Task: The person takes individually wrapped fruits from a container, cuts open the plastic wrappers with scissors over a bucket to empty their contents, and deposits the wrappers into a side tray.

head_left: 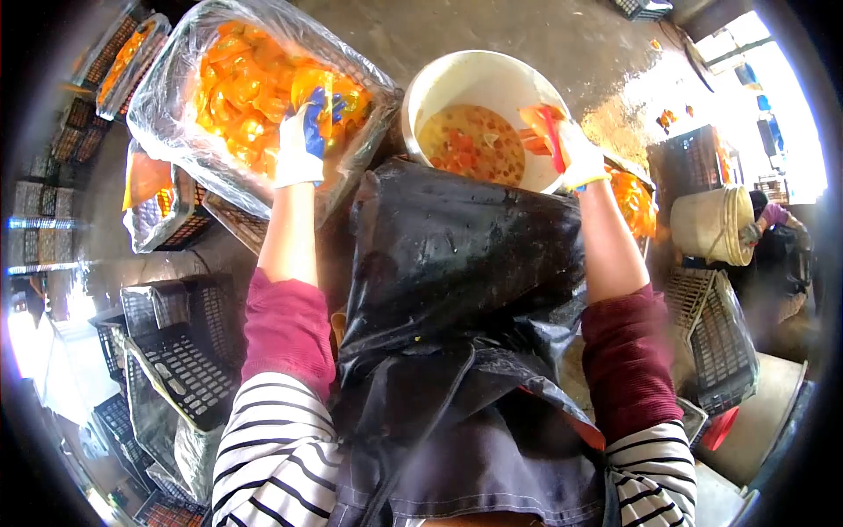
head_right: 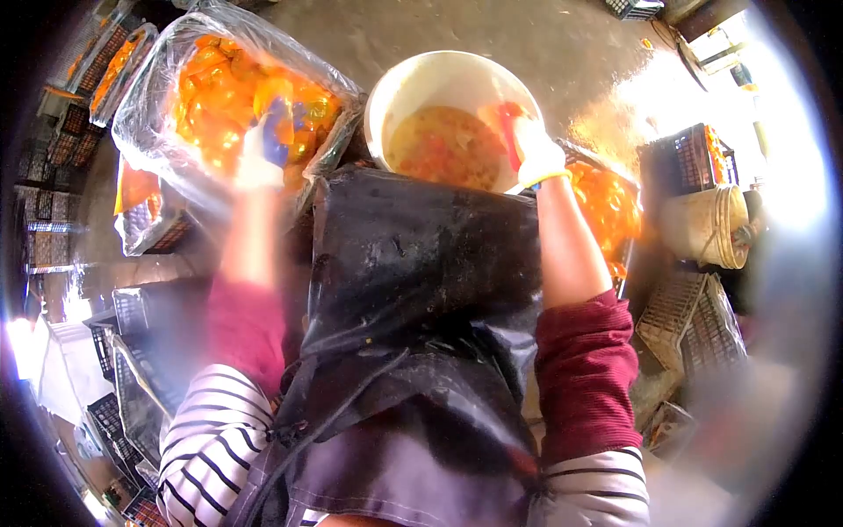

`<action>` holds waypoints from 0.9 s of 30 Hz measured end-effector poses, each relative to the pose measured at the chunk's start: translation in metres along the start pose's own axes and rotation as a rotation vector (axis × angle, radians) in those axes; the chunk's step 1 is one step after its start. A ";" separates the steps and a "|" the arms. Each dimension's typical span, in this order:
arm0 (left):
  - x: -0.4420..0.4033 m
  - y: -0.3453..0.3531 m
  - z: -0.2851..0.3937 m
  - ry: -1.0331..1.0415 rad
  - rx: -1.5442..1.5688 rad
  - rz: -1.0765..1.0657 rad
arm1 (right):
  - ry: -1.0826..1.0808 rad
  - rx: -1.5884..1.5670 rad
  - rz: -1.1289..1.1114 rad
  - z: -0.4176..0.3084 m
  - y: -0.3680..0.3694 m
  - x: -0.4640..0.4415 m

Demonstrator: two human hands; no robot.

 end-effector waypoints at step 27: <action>0.020 -0.054 -0.064 0.165 -0.810 -0.073 | 0.173 2.024 -0.529 0.076 0.069 -0.078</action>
Point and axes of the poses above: each hand's wrist, its own x-axis away from the middle knuckle, its own y-axis out of the palm, z = x × y, the point moved 9 cm from there along -x, towards the middle knuckle, and after that the axes turned 7 degrees about z, right-handed, at the moved point
